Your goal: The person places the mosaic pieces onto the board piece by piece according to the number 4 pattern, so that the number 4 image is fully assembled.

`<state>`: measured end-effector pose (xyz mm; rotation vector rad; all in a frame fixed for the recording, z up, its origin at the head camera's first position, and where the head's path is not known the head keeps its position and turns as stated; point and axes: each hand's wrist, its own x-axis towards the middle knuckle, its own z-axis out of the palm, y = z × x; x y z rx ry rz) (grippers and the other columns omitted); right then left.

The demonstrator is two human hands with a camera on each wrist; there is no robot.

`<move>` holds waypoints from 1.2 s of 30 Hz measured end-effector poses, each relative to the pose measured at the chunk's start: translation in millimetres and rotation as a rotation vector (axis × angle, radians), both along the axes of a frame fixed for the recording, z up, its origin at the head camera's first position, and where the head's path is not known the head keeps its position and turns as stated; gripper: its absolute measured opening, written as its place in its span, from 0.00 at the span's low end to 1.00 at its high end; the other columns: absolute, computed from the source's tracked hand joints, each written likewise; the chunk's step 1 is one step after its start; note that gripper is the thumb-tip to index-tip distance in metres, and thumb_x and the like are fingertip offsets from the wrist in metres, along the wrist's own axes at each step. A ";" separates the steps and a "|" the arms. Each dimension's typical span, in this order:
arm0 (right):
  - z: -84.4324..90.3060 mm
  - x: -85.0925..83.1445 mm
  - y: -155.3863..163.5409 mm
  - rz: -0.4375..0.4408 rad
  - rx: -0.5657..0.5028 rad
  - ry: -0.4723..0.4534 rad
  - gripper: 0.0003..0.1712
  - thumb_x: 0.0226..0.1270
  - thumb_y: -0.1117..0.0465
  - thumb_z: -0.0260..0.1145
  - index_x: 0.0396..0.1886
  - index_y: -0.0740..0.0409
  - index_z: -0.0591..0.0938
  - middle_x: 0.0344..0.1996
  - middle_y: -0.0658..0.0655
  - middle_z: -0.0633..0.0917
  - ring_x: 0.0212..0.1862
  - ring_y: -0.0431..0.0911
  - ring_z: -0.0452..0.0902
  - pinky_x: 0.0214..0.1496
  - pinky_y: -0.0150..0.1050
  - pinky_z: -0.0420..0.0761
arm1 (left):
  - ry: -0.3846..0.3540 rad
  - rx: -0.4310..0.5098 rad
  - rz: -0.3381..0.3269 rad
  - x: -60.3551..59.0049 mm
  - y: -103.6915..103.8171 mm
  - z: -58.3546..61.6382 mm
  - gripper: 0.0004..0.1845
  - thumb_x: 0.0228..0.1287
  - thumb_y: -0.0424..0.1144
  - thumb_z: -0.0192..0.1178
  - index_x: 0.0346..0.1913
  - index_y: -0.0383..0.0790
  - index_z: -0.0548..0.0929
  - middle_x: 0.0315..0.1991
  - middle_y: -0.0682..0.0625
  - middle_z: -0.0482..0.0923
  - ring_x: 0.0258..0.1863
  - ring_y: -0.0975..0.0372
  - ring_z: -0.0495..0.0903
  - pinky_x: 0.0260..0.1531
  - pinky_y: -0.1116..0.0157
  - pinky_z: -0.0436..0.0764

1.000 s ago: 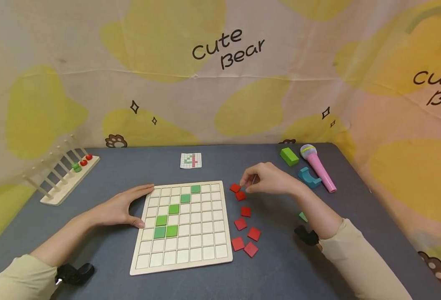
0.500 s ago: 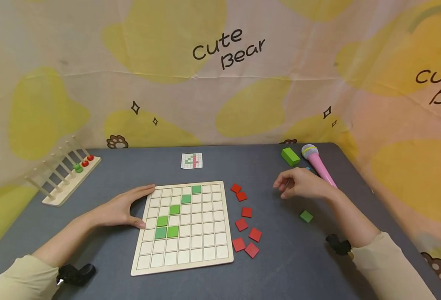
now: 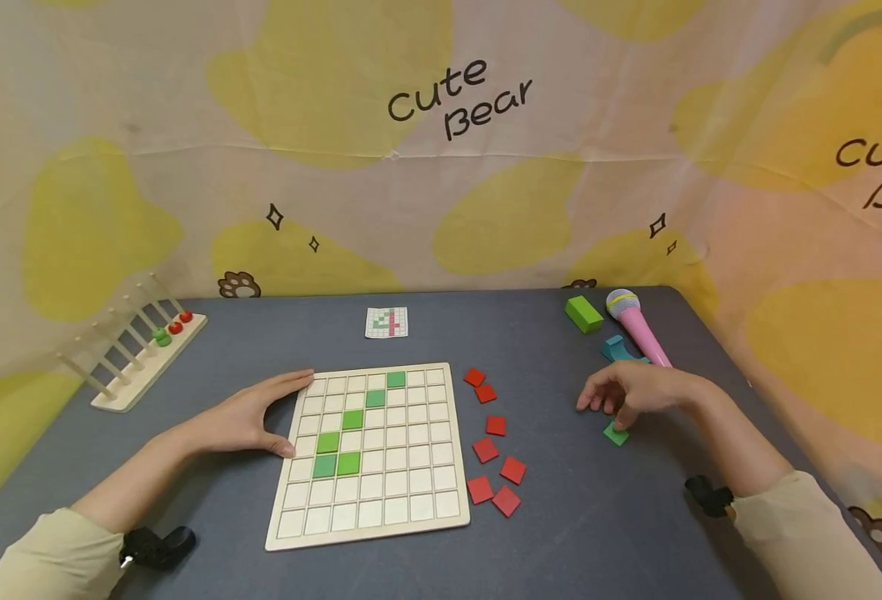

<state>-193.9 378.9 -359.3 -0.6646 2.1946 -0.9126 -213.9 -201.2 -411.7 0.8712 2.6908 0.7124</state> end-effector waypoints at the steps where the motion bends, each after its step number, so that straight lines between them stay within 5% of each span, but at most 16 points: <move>1: -0.9 0.6 1.5 0.007 -0.002 -0.009 0.27 0.48 0.74 0.69 0.52 0.64 0.81 0.42 0.61 0.80 0.40 0.49 0.74 0.39 0.31 0.79 | 0.001 -0.002 0.000 -0.3 0.1 -0.2 0.61 0.41 0.62 0.77 0.75 0.35 0.61 0.76 0.38 0.60 0.74 0.40 0.61 0.68 0.38 0.64; 13: -9.7 4.6 5.5 -0.005 0.057 0.012 0.26 0.36 0.79 0.69 0.40 0.60 0.80 0.31 0.60 0.71 0.29 0.45 0.65 0.28 0.30 0.69 | 0.009 -0.010 0.001 -1.6 0.5 -1.6 0.61 0.41 0.62 0.76 0.75 0.35 0.61 0.76 0.38 0.60 0.74 0.41 0.61 0.68 0.39 0.65; 28: -10.5 3.1 3.0 0.010 0.016 0.069 0.17 0.47 0.66 0.76 0.38 0.59 0.81 0.31 0.66 0.75 0.31 0.40 0.71 0.31 0.30 0.77 | 0.015 -0.017 0.004 -0.8 0.1 -1.2 0.61 0.41 0.63 0.76 0.75 0.35 0.61 0.75 0.38 0.61 0.74 0.41 0.62 0.68 0.38 0.65; 36: -9.7 0.9 -2.1 -0.007 0.036 0.088 0.15 0.45 0.68 0.76 0.32 0.61 0.80 0.27 0.64 0.77 0.29 0.37 0.71 0.29 0.30 0.75 | 0.009 -0.013 0.011 -0.4 0.8 -1.0 0.61 0.40 0.62 0.77 0.75 0.35 0.61 0.75 0.37 0.61 0.74 0.40 0.62 0.68 0.38 0.65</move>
